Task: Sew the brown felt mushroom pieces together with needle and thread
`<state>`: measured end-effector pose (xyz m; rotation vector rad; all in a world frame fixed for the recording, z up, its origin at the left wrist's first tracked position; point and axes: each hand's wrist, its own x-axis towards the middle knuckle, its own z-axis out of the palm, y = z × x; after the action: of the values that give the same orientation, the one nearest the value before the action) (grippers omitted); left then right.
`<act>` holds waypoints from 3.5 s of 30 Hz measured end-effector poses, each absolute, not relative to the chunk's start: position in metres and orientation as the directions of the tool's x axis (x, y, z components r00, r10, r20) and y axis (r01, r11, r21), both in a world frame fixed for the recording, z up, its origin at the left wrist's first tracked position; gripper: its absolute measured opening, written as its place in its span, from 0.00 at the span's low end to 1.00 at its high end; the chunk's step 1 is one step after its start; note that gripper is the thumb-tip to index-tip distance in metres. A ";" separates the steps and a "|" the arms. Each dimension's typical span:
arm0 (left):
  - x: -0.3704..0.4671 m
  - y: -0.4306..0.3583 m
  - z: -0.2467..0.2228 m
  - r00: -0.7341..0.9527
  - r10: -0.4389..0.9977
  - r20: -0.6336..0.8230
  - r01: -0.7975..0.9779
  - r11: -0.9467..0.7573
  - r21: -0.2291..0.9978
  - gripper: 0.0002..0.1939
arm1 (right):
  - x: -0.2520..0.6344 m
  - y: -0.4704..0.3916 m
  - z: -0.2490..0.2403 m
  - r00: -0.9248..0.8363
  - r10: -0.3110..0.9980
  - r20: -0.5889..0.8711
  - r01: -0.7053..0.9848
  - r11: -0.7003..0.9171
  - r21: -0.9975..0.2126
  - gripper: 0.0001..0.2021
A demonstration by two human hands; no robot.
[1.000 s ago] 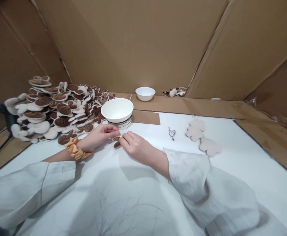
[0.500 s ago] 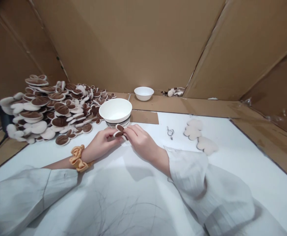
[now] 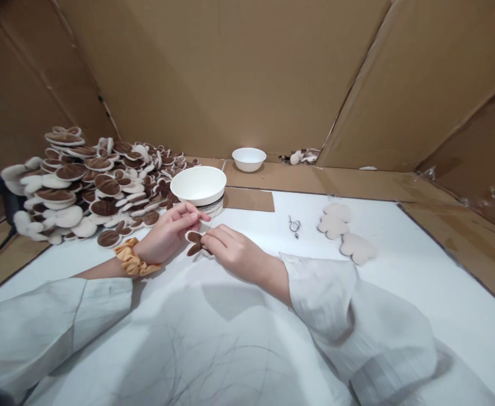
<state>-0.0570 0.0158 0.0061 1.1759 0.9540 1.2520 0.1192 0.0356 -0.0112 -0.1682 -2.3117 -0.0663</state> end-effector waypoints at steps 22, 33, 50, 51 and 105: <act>-0.057 0.015 0.008 0.279 0.951 -0.133 -0.281 0.213 0.936 0.10 | 0.122 0.031 -0.004 -0.660 0.041 0.751 0.209 0.969 0.131 0.07; -0.055 0.011 0.001 0.314 0.948 0.061 0.191 -0.126 0.974 0.09 | 0.124 0.041 -0.009 -0.554 0.321 0.768 0.344 0.929 -0.141 0.06; -0.049 -0.005 0.008 0.393 0.796 0.461 0.702 -0.584 0.409 0.09 | 0.124 0.041 -0.013 -0.681 0.476 0.556 0.462 0.869 -0.178 0.09; -0.050 -0.004 0.010 0.394 0.791 0.468 0.714 -0.584 0.386 0.09 | 0.124 0.040 -0.012 -0.709 0.442 0.550 0.450 0.883 -0.131 0.10; -0.034 -0.019 0.011 0.153 0.845 0.513 0.666 -0.471 0.578 0.09 | 0.126 0.012 0.017 -0.511 0.860 -0.004 0.218 0.125 -0.968 0.12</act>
<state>-0.0336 -0.0192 0.0106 2.2116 1.4791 1.2168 0.1259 0.0115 0.0166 -1.0403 -1.8221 1.4126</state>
